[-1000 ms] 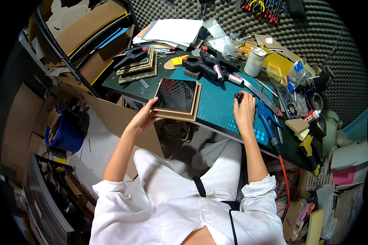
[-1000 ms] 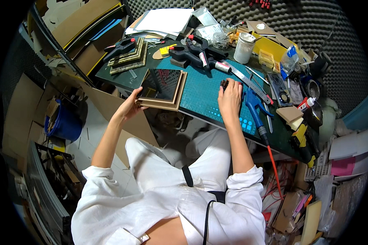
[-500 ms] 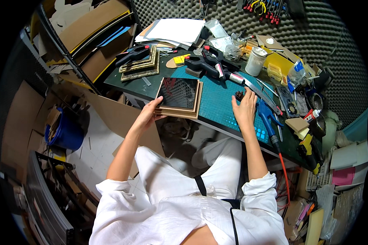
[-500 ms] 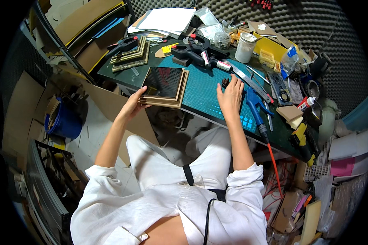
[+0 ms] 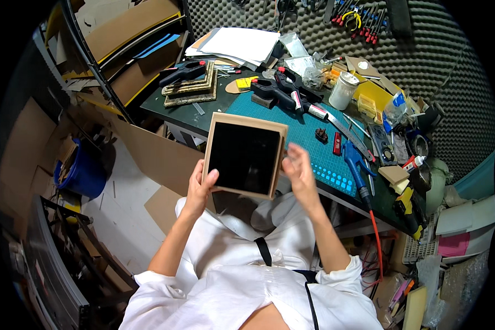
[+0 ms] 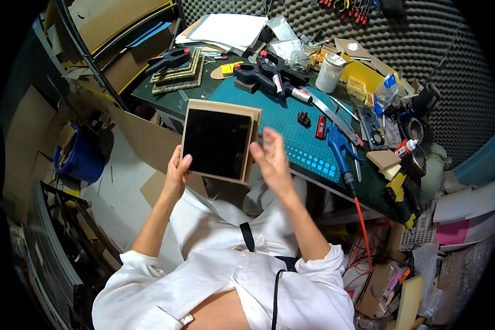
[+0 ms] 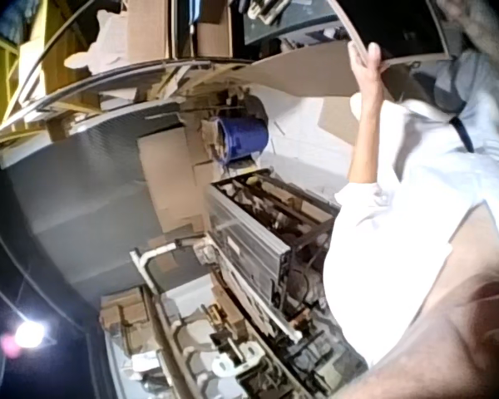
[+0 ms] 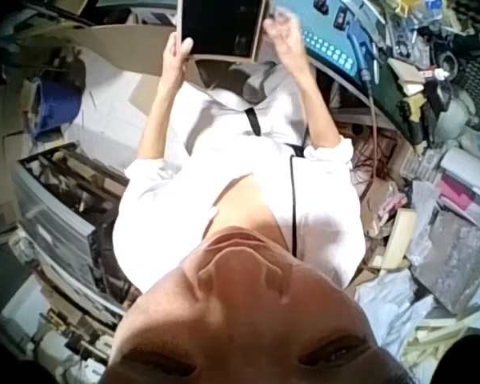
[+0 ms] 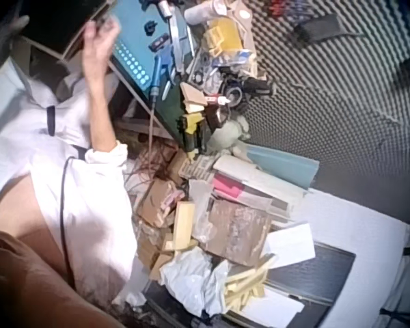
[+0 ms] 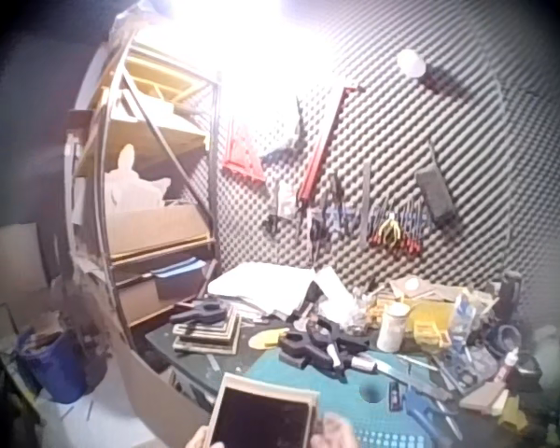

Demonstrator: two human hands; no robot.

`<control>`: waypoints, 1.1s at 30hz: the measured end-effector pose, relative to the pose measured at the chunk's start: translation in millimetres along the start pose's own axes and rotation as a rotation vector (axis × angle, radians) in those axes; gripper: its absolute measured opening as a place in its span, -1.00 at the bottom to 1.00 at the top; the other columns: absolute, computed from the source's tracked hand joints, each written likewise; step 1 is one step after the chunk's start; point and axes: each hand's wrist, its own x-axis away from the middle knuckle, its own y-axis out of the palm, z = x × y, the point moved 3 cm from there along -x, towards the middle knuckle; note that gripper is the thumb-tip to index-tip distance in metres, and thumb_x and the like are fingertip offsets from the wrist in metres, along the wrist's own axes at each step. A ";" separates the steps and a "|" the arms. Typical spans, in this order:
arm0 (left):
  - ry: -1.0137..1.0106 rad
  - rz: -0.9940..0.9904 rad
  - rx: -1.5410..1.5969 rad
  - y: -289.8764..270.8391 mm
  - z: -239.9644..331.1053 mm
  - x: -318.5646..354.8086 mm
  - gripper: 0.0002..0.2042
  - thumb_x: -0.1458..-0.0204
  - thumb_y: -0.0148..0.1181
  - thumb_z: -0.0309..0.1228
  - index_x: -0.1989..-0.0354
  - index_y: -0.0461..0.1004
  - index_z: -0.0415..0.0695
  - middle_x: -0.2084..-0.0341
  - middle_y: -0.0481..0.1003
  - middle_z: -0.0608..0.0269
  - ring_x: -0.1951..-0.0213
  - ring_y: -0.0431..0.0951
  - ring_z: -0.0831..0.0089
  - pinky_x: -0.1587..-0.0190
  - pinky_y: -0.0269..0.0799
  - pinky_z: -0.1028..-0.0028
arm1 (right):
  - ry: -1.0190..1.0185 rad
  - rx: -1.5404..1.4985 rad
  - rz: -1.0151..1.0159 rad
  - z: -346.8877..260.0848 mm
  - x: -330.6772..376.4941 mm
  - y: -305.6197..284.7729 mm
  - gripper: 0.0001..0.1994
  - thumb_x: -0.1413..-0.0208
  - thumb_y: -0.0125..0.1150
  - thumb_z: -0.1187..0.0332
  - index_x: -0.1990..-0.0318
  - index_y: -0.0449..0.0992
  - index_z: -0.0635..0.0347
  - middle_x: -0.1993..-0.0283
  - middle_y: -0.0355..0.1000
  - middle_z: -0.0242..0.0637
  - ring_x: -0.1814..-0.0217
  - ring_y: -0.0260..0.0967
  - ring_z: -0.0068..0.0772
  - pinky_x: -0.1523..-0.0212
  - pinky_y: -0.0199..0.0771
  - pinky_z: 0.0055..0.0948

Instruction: The person assembles a small picture frame by stacking cardboard pieces, clamping them with two F-clamps, and then inserting a black backing sheet into a wooden frame. The person adjusts the clamps and aligns the backing within the frame.

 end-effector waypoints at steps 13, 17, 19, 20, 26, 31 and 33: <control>0.065 -0.050 -0.131 52.2 -0.3 95.9 -0.48 0.03 0.43 -0.21 0.05 0.22 -0.12 0.31 0.24 0.42 0.27 0.27 0.65 0.19 0.26 0.59 | 0.015 -0.163 0.152 10.6 98.5 7.3 -0.26 -0.02 0.43 0.10 -0.23 0.22 0.35 -0.11 0.35 -0.19 -0.11 0.32 -0.40 -0.17 0.30 -0.41; -0.047 -0.302 -0.131 48.4 11.4 102.4 -0.47 -0.07 0.27 0.03 0.06 0.23 -0.13 0.29 0.23 0.39 0.20 0.27 0.62 0.12 0.27 0.55 | 0.192 -0.347 0.183 26.7 121.7 -4.2 -0.25 -0.03 0.43 0.12 -0.27 0.20 0.34 -0.16 0.34 -0.18 -0.15 0.34 -0.36 -0.19 0.32 -0.40; 0.056 -0.290 -0.197 49.5 19.2 92.7 -0.39 -0.24 -0.04 0.11 -0.18 0.23 -0.21 0.07 0.37 0.23 0.02 0.39 0.50 -0.08 0.25 0.50 | 0.267 -0.431 0.178 28.0 129.2 -6.1 -0.26 -0.03 0.42 0.14 -0.27 0.21 0.33 -0.18 0.34 -0.18 -0.17 0.34 -0.35 -0.19 0.34 -0.38; 0.054 -0.256 -0.103 54.8 28.7 87.5 -0.39 -0.28 -0.09 0.07 -0.27 0.17 -0.22 -0.06 0.35 0.16 -0.08 0.37 0.44 -0.17 0.20 0.47 | 0.289 -0.456 0.164 28.1 130.8 -7.6 -0.27 -0.03 0.42 0.15 -0.27 0.22 0.33 -0.18 0.34 -0.18 -0.17 0.34 -0.35 -0.20 0.35 -0.37; 0.206 -0.231 0.028 79.0 57.4 50.3 -0.41 -0.34 -0.22 -0.03 -0.41 0.06 -0.17 -0.34 0.21 0.02 -0.34 0.21 0.34 -0.37 0.03 0.36 | 0.322 -0.565 0.079 28.6 133.3 -3.2 -0.30 -0.07 0.38 0.11 -0.26 0.24 0.32 -0.17 0.36 -0.18 -0.16 0.38 -0.35 -0.16 0.42 -0.36; 0.242 -0.223 0.100 91.7 62.4 48.9 -0.60 -0.34 -0.10 -0.28 -0.29 0.16 -0.14 -0.26 0.25 0.08 -0.26 0.24 0.38 -0.31 0.11 0.35 | 0.365 -0.593 0.064 30.8 133.1 -1.7 -0.33 -0.10 0.35 0.09 -0.24 0.25 0.32 -0.13 0.40 -0.17 -0.10 0.43 -0.35 -0.10 0.48 -0.39; 0.257 -0.206 0.079 95.0 63.1 49.4 -0.64 -0.34 -0.09 -0.30 -0.24 0.18 -0.14 -0.21 0.28 0.10 -0.23 0.26 0.39 -0.29 0.14 0.35 | 0.385 -0.625 0.064 36.2 133.8 -3.2 -0.33 -0.09 0.35 0.10 -0.24 0.26 0.32 -0.13 0.40 -0.17 -0.09 0.44 -0.34 -0.09 0.50 -0.39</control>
